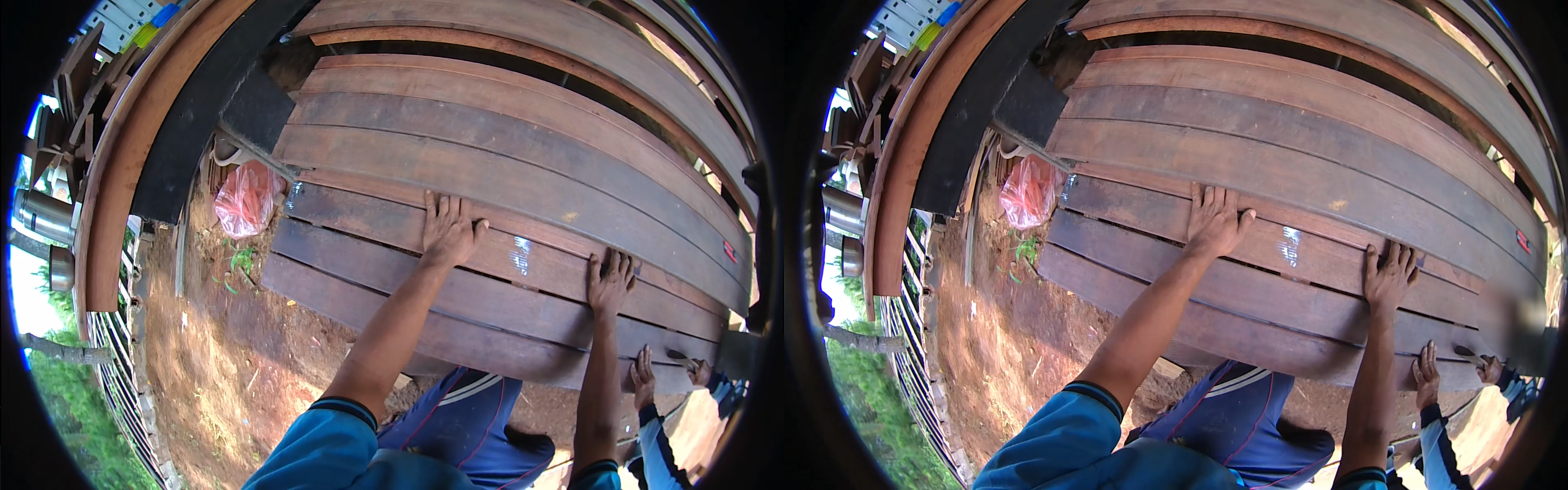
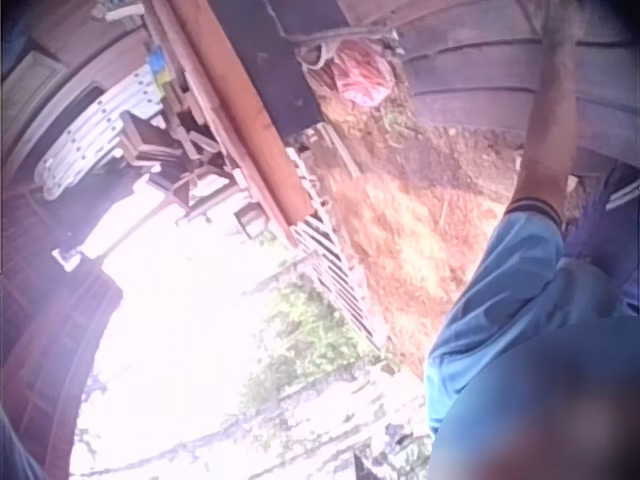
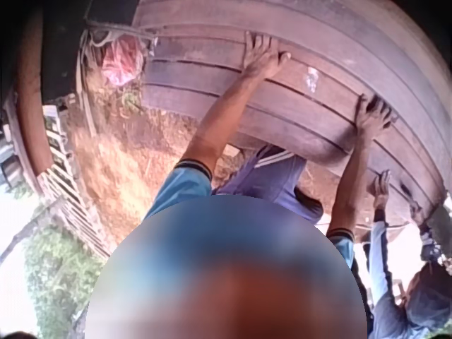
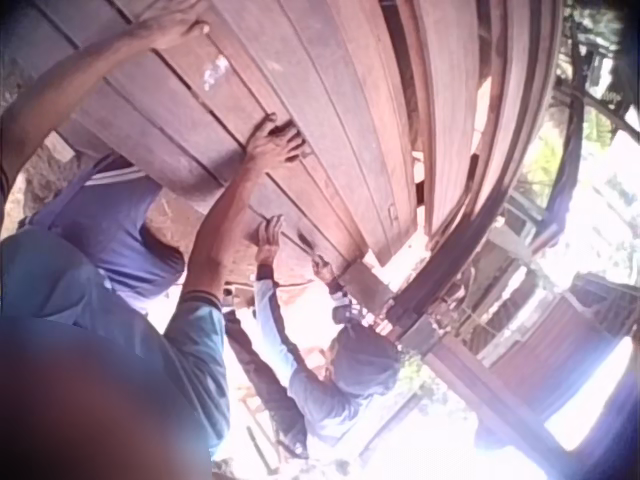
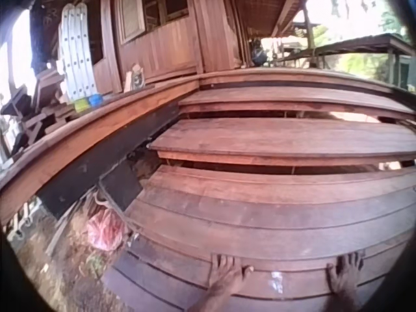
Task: The person aligns and secures wooden planks on a curved frame using a pneumatic nail gun and wood glue. They repeatedly position planks, apply glue, and drive nails while a coworker assists by holding the planks in place.
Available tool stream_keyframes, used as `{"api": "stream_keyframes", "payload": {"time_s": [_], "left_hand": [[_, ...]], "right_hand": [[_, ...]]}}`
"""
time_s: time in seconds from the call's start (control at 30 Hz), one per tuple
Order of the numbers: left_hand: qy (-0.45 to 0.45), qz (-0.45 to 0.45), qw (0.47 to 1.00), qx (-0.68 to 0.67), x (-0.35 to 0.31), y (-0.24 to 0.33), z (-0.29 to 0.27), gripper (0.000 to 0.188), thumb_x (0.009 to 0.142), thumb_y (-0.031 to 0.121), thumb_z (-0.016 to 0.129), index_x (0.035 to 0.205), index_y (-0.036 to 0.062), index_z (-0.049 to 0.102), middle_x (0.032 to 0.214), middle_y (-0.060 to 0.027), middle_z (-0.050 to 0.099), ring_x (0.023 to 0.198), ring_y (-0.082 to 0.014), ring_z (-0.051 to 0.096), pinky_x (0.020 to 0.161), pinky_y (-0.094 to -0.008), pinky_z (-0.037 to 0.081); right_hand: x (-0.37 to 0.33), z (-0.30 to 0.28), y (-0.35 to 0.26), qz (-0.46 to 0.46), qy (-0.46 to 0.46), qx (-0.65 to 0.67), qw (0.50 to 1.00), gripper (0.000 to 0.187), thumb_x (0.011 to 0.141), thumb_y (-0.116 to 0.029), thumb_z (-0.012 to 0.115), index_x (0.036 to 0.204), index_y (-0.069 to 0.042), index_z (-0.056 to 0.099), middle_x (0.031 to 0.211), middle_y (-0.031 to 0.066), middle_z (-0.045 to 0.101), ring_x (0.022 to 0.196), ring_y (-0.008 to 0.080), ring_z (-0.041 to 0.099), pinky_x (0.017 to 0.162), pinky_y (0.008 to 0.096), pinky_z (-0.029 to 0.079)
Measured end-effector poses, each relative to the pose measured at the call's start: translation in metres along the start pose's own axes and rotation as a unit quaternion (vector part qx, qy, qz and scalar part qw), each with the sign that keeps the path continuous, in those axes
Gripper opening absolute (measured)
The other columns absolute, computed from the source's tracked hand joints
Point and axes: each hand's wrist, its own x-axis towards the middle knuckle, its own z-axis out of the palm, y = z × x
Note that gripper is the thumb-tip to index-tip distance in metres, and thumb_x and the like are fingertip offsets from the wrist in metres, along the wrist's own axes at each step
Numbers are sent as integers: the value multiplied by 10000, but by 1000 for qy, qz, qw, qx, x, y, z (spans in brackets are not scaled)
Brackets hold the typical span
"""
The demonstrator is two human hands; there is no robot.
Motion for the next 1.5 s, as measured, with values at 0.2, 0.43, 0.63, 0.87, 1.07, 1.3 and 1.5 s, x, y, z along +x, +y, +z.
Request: {"api": "stream_keyframes", "payload": {"time_s": [0.2, 0.43, 0.63, 0.87, 1.07, 1.3, 1.5], "left_hand": [[22, 2, 1000, 16, 3, -3, 6, 793, 1038, 566, 460, 1529, -54, 403, 1561, -272, 418, 1509, -408, 333, 1291, -639, 46], [32, 82, 996, -16, -12, -13, -2, 747, 1038, 527, 527, 1511, -45, 447, 1559, -292, 440, 1476, -462, 382, 1296, -565, 161], [128, 108, 971, -171, -115, -23, -10, 639, 1004, 259, 657, 1530, -29, 436, 1612, -243, 377, 1524, -451, 316, 1260, -588, 249], [127, 57, 972, -188, -325, -16, -21, 535, 967, 216, 678, 1411, -40, 524, 1512, -273, 477, 1376, -519, 446, 1125, -623, 368], [18, 87, 952, -292, -404, 1, 1, 517, 943, 196, 689, 1403, -5, 563, 1465, -263, 509, 1318, -482, 494, 1115, -578, 405], [140, 63, 932, -330, -383, -46, -25, 472, 943, 115, 710, 1381, -4, 580, 1397, -237, 563, 1300, -448, 534, 1102, -498, 434], [191, -12, 942, -277, -398, -69, -53, 403, 964, 97, 686, 1333, -46, 608, 1294, -240, 643, 1244, -398, 606, 1094, -453, 452]], "right_hand": [[-1, 4, 0, -4, 18, 0, 1000, 756, 1008, -603, 540, 1549, -77, 493, 1604, 211, 445, 1542, 420, 313, 1229, 619, 222], [-16, -1, 15, -94, 120, 196, 969, 727, 967, -445, 688, 1481, 27, 485, 1531, 304, 440, 1446, 487, 377, 1218, 586, 281], [-108, -30, 13, -68, 22, 317, 946, 770, 963, -395, 710, 1543, 20, 420, 1617, 280, 376, 1539, 465, 293, 1253, 543, 281], [-321, -93, 29, -72, -88, 318, 941, 739, 908, -269, 750, 1521, 11, 445, 1618, 245, 384, 1529, 461, 310, 1254, 573, 260], [-469, -118, 53, 86, -274, 226, 931, 675, 975, -413, 663, 1488, -3, 508, 1511, 250, 509, 1442, 425, 446, 1223, 569, 297], [-482, -121, 75, 77, -138, 355, 921, 647, 1015, -407, 649, 1433, 75, 538, 1431, 327, 565, 1347, 489, 516, 1165, 514, 396], [-476, -132, 90, 52, -51, 337, 939, 599, 962, -283, 714, 1419, 62, 539, 1406, 306, 582, 1333, 465, 532, 1154, 509, 407]]}}
